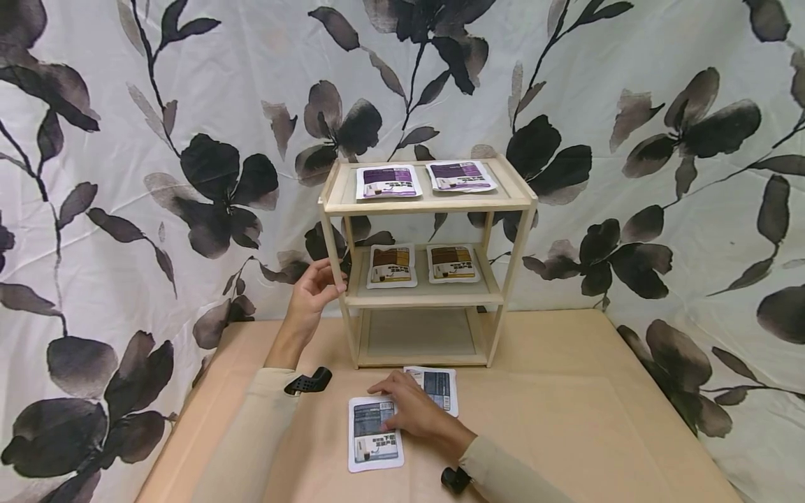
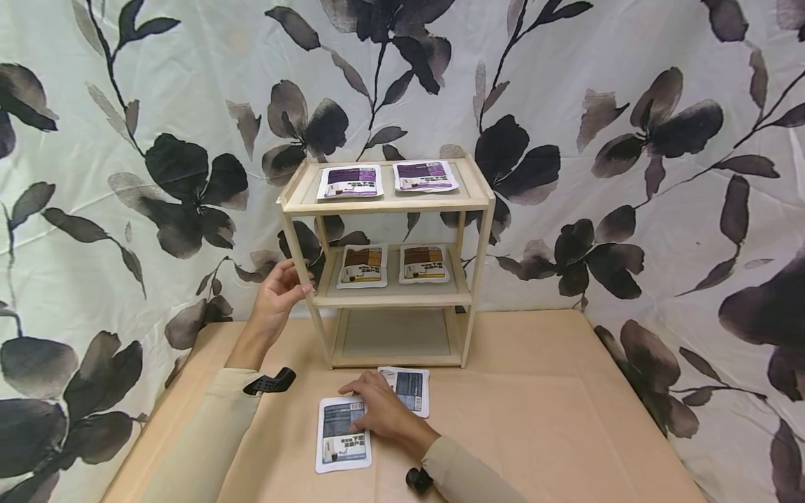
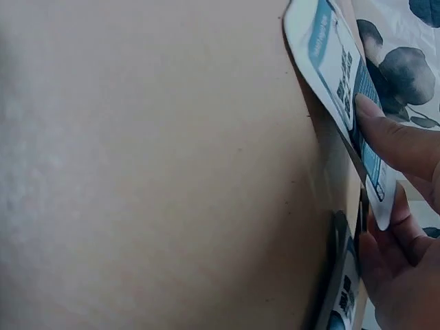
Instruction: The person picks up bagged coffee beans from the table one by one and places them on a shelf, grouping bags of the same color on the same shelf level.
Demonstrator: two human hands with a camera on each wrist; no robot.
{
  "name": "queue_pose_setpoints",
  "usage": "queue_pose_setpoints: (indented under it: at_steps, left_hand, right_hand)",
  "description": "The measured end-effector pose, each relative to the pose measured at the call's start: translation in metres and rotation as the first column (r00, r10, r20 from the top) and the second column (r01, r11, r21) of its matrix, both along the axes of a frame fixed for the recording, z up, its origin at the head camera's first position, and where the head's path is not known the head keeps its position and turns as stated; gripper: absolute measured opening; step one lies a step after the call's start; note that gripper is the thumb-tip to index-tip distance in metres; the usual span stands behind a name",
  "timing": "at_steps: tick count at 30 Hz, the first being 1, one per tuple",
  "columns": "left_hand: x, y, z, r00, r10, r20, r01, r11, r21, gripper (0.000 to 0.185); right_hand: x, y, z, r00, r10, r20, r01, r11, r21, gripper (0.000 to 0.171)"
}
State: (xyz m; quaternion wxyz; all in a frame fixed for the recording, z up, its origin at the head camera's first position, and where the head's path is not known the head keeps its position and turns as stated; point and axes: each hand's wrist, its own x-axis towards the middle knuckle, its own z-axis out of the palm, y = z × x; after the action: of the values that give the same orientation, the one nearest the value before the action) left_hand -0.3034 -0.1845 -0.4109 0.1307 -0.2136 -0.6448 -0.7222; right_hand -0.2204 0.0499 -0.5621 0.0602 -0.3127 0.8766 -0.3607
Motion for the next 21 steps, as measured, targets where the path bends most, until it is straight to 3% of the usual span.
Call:
queue_pose_setpoints:
  at_steps: [5,11,21]
  left_hand:
    - [-0.0027,-0.0009,-0.0013,1.0,-0.005,-0.01,0.005,1.0,-0.008,0.045]
    - [-0.0036,-0.0011,-0.0014,1.0,-0.009,-0.023,0.009,1.0,-0.013,0.047]
    - [-0.002,-0.0014,-0.0011,1.0,-0.007,-0.01,0.007,1.0,-0.012,0.046]
  right_hand:
    - [0.0003,0.0023,0.0011,0.999,0.015,0.042,-0.012,0.998,-0.068,0.063]
    - [0.0027,0.0043,-0.0004,0.999,-0.01,0.046,0.017,0.988,-0.153,0.046]
    - [0.0093,0.0045,-0.0062,0.99,-0.006,0.141,0.038,0.974,-0.224,0.018]
